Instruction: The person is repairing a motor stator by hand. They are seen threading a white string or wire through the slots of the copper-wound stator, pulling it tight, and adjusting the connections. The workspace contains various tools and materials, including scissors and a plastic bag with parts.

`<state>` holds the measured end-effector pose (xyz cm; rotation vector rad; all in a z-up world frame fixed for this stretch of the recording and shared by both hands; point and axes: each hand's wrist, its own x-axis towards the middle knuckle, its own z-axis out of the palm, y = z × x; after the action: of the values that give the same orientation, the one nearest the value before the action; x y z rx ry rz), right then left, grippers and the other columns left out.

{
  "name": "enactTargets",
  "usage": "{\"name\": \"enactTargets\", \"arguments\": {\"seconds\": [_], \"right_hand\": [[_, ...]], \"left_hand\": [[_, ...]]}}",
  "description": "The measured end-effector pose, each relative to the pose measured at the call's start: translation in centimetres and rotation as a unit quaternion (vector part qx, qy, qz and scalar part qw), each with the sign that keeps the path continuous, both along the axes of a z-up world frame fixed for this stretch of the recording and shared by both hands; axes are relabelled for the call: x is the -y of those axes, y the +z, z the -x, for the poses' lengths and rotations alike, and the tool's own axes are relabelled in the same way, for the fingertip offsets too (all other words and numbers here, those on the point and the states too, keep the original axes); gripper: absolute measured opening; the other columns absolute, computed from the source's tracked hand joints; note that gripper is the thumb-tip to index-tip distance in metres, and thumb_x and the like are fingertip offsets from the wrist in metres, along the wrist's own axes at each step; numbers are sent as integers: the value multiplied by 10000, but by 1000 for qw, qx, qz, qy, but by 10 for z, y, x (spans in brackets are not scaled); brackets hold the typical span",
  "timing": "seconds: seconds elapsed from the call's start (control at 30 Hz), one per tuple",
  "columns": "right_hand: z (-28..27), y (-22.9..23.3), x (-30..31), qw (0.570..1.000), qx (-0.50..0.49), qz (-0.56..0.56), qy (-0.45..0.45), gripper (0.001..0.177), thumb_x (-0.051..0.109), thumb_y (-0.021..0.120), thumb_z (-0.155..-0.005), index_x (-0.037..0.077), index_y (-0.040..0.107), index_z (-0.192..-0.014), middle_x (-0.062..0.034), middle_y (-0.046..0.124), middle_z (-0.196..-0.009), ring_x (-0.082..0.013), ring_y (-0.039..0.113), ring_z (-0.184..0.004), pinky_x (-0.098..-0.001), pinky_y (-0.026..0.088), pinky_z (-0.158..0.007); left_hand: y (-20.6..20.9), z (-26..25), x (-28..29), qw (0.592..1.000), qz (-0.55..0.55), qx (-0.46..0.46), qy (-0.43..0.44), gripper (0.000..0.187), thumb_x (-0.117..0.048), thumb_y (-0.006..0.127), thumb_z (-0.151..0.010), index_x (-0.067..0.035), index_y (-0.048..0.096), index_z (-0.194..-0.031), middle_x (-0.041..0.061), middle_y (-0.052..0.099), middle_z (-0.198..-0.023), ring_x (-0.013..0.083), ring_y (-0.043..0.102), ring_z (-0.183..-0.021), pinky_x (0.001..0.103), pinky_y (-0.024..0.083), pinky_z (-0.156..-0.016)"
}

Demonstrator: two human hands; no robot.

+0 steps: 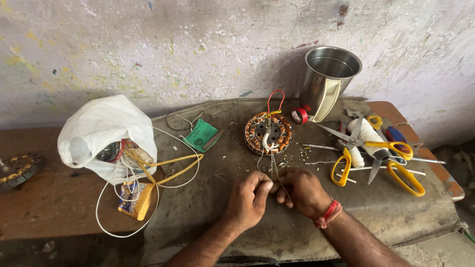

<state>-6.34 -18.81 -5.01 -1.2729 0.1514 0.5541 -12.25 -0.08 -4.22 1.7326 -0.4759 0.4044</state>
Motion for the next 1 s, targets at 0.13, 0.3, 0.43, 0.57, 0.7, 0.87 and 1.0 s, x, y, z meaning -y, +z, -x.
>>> {"name": "enactTargets", "arguments": {"seconds": [0.13, 0.3, 0.43, 0.57, 0.7, 0.87, 1.0], "right_hand": [[-5, -4, 13, 998, 47, -25, 43, 185, -64, 507, -863, -91, 654, -972, -176, 701, -806, -216, 687, -607, -306, 496, -448], [-10, 8, 14, 999, 22, -23, 20, 154, -17, 564, -901, -44, 668, -1011, -119, 722, -860, -195, 723, -707, -314, 530, -512], [-15, 3, 12, 993, 95, -44, 59, 190, 14, 626, -906, -34, 705, -1072, -123, 730, -860, -187, 693, -691, -315, 536, -549], [-10, 6, 10, 979, 162, 116, 39, 204, 47, 676, -929, -54, 742, -1093, -131, 714, -857, -205, 610, -688, -341, 465, -594], [21, 38, 13, 702, 602, 379, -51, 174, -1, 661, -861, 14, 712, -1027, -149, 721, -953, -330, 695, -843, -401, 548, -719], [78, 70, 33, 640, 702, 303, 81, 181, -59, 654, -797, -15, 675, -972, -163, 684, -951, -307, 661, -860, -393, 534, -703], [103, 70, 48, 705, 585, 165, 365, 134, 97, 811, -848, 26, 698, -847, -123, 705, -835, -273, 700, -829, -391, 521, -653]], "left_hand": [[0, 2, 6, 999, 14, -48, -10, 99, -63, 627, -997, 4, 629, -923, 81, 697, -782, 148, 648, -679, 304, 534, -623], [0, 2, 8, 1000, -2, 3, 10, 98, -58, 628, -1004, 12, 628, -936, 112, 720, -803, 161, 692, -706, 309, 542, -653], [2, 4, 7, 999, -24, -40, -6, 92, -80, 643, -992, 9, 641, -971, 112, 723, -790, 169, 686, -672, 317, 537, -611], [1, 6, 7, 999, -23, -24, -8, 94, -81, 653, -990, 10, 644, -971, 92, 711, -773, 146, 686, -656, 313, 530, -593], [-1, 6, 6, 999, 21, -18, 25, 100, -87, 664, -978, 6, 638, -1002, 53, 641, -668, 110, 590, -576, 296, 472, -542], [-4, 2, 7, 995, 10, -89, 51, 209, -195, 678, -978, -15, 689, -873, 21, 593, -607, 90, 522, -532, 288, 405, -484], [-3, -2, 15, 967, -27, -246, -66, 379, -340, 637, -1014, -43, 683, -783, 5, 566, -553, 83, 571, -485, 290, 456, -467]]}}
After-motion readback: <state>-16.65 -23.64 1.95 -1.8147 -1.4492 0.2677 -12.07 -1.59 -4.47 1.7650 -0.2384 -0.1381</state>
